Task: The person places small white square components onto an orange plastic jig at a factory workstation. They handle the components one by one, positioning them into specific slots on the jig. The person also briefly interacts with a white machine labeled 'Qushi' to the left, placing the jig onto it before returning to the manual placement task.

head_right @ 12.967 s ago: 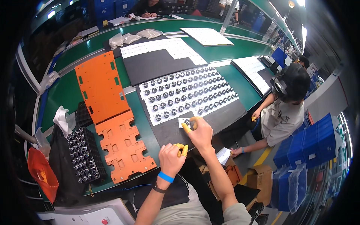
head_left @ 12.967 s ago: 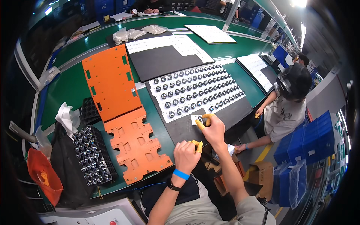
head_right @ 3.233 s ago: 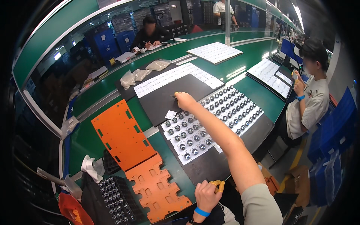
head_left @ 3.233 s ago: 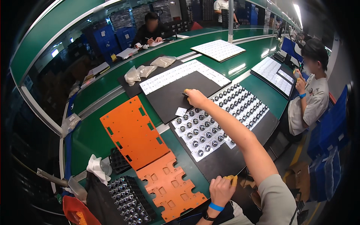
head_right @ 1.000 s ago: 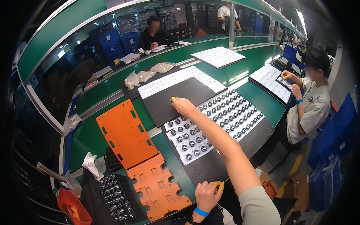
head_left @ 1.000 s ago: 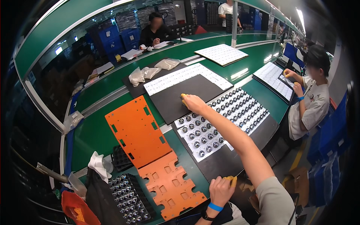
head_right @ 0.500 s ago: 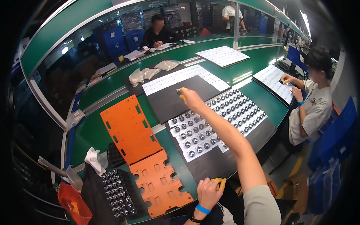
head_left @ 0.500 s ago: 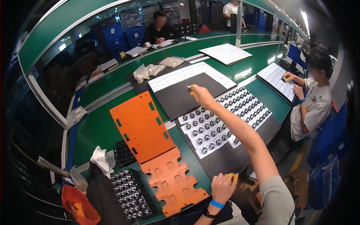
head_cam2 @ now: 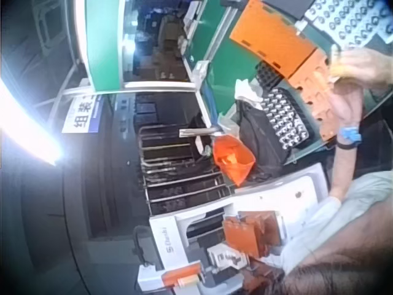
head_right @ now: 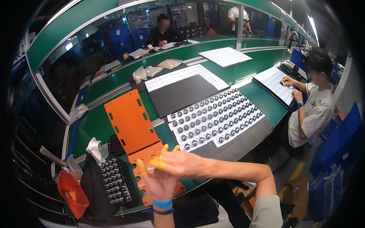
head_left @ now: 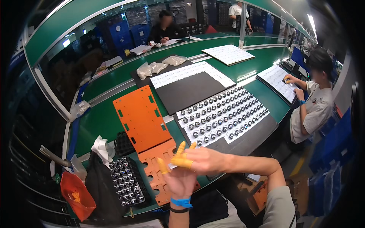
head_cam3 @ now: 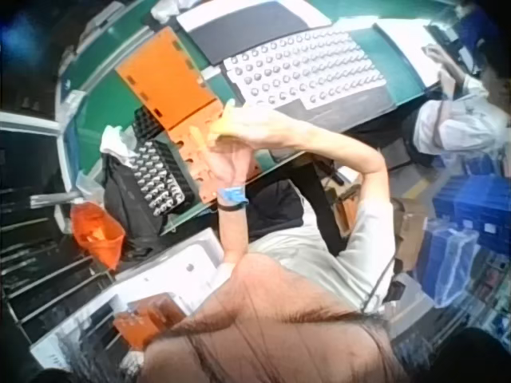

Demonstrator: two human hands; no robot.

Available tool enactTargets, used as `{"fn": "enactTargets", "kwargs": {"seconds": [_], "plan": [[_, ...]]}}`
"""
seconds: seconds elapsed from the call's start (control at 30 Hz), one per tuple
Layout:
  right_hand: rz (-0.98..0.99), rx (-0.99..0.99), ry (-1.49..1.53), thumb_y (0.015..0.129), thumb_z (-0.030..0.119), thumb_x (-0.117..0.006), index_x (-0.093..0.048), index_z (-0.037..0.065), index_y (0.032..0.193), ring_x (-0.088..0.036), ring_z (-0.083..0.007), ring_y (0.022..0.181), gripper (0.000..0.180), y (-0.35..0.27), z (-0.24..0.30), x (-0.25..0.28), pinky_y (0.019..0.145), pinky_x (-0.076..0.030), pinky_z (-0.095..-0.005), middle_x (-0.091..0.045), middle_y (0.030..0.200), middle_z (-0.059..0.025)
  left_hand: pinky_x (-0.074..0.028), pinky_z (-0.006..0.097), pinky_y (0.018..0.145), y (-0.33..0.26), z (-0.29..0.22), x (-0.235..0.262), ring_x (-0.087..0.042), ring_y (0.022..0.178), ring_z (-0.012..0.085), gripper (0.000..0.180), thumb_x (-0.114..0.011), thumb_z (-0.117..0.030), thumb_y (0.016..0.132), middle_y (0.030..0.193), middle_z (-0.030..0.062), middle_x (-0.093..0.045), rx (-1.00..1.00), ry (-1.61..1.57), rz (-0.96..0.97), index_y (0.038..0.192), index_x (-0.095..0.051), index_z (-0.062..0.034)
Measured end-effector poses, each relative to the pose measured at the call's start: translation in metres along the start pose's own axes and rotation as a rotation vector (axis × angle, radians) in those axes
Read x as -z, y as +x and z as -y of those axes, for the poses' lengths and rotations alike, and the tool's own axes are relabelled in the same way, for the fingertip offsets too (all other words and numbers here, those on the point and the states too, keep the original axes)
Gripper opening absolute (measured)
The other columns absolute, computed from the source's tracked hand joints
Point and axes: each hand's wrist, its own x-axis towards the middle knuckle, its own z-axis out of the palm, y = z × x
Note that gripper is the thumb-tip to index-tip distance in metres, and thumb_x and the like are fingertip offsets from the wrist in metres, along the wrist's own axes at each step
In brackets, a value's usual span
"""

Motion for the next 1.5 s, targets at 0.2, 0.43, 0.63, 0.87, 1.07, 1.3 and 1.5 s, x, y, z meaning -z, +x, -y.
{"fn": "enactTargets", "kwargs": {"seconds": [0.2,0.43,0.63,0.87,1.07,1.3,1.5], "plan": [[0.162,-0.022,-0.307,0.081,0.014,-0.069,-0.061,-0.002,0.118,-0.063,-0.0293,0.104,0.042,-0.008,0.017,-0.015,0.094,-0.053,-0.0425,-0.064,0.112,-0.0143,-0.041,0.046,0.111,0.007,-0.001,0.022,-0.054,0.128,0.0288,0.055,-0.040,-0.045,0.106,0.132,0.0161,-0.061,0.033,-0.131,-0.066,0.131,-0.056,0.0008],[0.092,-0.049,-0.198,0.081,0.029,-0.075,-0.062,0.003,0.116,-0.061,-0.0312,0.107,0.045,0.011,-0.008,-0.011,0.104,-0.046,-0.0484,-0.064,0.112,-0.0139,-0.051,0.044,0.098,0.006,-0.021,0.057,-0.062,0.110,0.0273,0.039,-0.052,-0.035,0.101,0.122,0.0137,-0.064,0.052,-0.206,-0.255,0.124,-0.060,-0.0045],[-0.160,-0.490,-0.264,0.082,0.015,-0.073,-0.072,0.005,0.096,-0.063,-0.0306,0.094,0.017,0.008,-0.144,-0.034,0.089,-0.048,-0.0437,-0.068,0.094,-0.0123,-0.051,0.044,0.090,-0.003,-0.030,0.036,-0.056,0.096,0.0296,0.033,-0.059,-0.024,0.098,0.112,0.0199,-0.060,0.039,-0.520,-0.396,0.115,-0.058,0.0040],[0.101,-0.587,-0.384,0.081,0.011,-0.071,-0.075,0.005,0.095,-0.063,-0.0315,0.096,0.016,-0.017,-0.225,-0.056,0.093,-0.047,-0.0427,-0.067,0.093,-0.0122,-0.047,0.031,0.068,-0.006,-0.037,0.046,-0.053,0.089,0.0223,0.019,-0.058,-0.019,0.098,0.111,0.0105,-0.060,0.050,-0.424,-0.403,0.109,-0.063,-0.0051],[0.133,-0.607,-0.371,0.081,0.005,-0.066,-0.075,0.005,0.091,-0.063,-0.0325,0.095,0.014,-0.024,-0.237,-0.061,0.087,-0.051,-0.0423,-0.067,0.093,-0.0141,-0.044,0.030,0.063,-0.009,-0.040,0.051,-0.052,0.088,0.0221,0.021,-0.055,-0.022,0.099,0.110,0.0094,-0.061,0.023,-0.324,-0.362,0.110,-0.065,-0.0068],[0.126,-0.597,-0.338,0.081,0.004,-0.066,-0.074,0.004,0.092,-0.063,-0.0346,0.094,0.014,-0.029,-0.238,-0.057,0.084,-0.053,-0.0446,-0.066,0.096,-0.0156,-0.041,0.027,0.054,-0.008,-0.035,0.053,-0.051,0.087,0.0213,0.023,-0.056,-0.026,0.100,0.109,0.0078,-0.061,0.033,-0.191,-0.305,0.111,-0.065,-0.0087],[-0.086,-0.439,-0.162,0.085,0.006,-0.068,-0.072,0.003,0.103,-0.062,-0.0342,0.095,0.018,-0.001,-0.169,-0.044,0.085,-0.051,-0.0434,-0.065,0.101,-0.0130,-0.043,0.031,0.062,-0.013,-0.033,0.053,-0.051,0.089,0.0251,0.030,-0.055,-0.029,0.099,0.103,0.0111,-0.061,0.014,-0.169,-0.258,0.113,-0.064,-0.0042]]}}
